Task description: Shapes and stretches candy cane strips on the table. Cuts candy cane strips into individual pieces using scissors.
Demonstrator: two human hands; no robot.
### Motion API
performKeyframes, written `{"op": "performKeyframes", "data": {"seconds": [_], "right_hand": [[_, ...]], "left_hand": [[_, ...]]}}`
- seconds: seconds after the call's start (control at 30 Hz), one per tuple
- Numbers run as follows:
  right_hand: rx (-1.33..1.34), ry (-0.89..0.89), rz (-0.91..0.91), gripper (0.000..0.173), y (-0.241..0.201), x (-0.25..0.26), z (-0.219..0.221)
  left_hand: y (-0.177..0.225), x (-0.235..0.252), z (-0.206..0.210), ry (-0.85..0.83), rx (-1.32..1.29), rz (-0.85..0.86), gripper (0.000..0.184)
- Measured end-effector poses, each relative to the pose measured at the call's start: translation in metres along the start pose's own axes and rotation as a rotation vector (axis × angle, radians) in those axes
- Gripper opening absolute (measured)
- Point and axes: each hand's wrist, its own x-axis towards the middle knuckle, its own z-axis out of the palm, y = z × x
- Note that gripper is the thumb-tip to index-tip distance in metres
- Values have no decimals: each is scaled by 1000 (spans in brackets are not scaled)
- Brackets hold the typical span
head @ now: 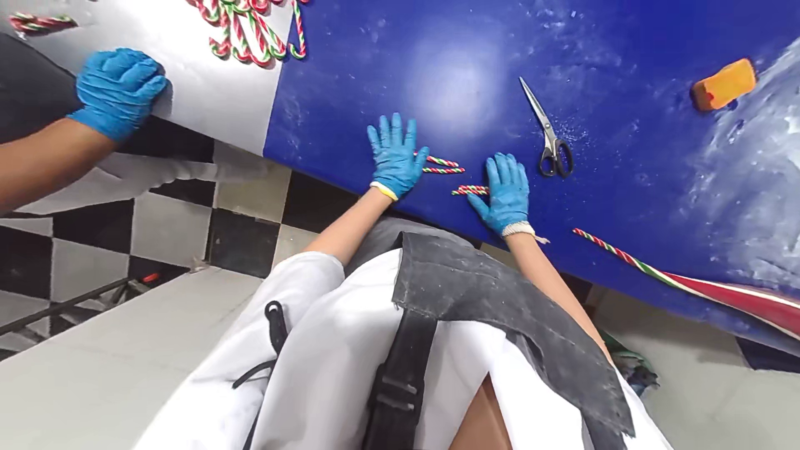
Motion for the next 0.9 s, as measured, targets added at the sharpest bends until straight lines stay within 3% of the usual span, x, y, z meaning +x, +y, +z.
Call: {"op": "performKeyframes", "data": {"seconds": [0.13, 0.23, 0.37, 0.5, 0.63, 0.73, 0.8, 0.9], "right_hand": [[49, 88, 13, 104, -63, 59, 1], [66, 178, 95, 89, -81, 61, 6], [94, 231, 151, 101, -53, 16, 17], [100, 275, 200, 96, -13, -48, 23], [78, 323, 248, 91, 49, -114, 22], [31, 308, 312, 75, 125, -178, 13], [2, 261, 410, 65, 189, -229, 3], [-26, 193, 556, 62, 291, -306, -15]], "left_hand": [[50, 2, -3, -101, -49, 110, 61], [71, -9, 2, -153, -72, 141, 64], [80, 3, 19, -46, 3, 78, 78], [80, 58, 17, 74, 74, -13, 82], [69, 126, 6, 47, 119, -57, 86], [74, 150, -14, 53, 127, -73, 83], [101, 144, -19, 52, 127, -64, 83], [150, 98, 6, 18, 158, 13, 88]]}}
